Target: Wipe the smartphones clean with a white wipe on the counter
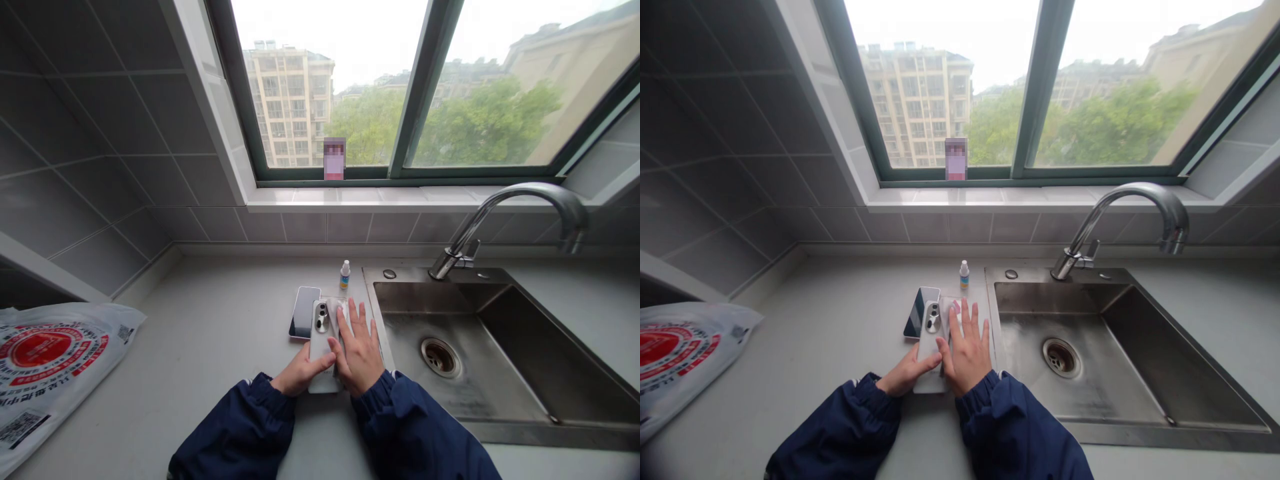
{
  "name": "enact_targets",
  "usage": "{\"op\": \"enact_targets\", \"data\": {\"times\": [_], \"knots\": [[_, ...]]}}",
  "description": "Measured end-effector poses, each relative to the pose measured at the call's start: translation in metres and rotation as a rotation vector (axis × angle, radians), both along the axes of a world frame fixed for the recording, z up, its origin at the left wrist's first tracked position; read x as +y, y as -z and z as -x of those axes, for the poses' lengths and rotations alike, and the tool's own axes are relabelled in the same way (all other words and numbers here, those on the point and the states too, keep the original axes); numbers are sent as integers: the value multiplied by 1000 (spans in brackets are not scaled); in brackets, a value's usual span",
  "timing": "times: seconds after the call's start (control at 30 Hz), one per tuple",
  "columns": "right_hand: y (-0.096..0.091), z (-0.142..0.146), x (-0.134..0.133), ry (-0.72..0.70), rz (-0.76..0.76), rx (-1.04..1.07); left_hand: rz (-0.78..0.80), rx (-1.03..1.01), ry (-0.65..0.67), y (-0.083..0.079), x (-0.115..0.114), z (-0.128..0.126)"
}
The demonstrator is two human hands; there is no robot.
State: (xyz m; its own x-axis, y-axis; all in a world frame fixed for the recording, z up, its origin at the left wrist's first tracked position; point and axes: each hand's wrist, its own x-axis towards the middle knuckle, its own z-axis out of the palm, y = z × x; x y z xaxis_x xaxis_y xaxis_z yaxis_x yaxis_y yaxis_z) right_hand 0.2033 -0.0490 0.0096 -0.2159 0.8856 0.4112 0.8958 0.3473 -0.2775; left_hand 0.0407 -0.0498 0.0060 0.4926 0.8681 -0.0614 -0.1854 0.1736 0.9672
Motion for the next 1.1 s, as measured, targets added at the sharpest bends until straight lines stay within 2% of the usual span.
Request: {"op": "enact_targets", "data": {"times": [0.3,0.47,0.6,0.9,0.97,1.1], "knots": [[5,-3,4,3,-7,44,-9,-7,96,6,2,1],[0,-4,4,11,-42,75,71,-31,149,10,-1,2],[-6,-4,2,-39,-44,92,119,-32,217,5,-4,-1],[-9,-6,1,-138,-56,112,84,29,282,-10,-5,-3],[-10,-4,0,-160,-73,96,60,27,271,-12,-6,-4],[-11,0,-4,-229,-85,70,-99,9,92,-10,-5,-5]]}}
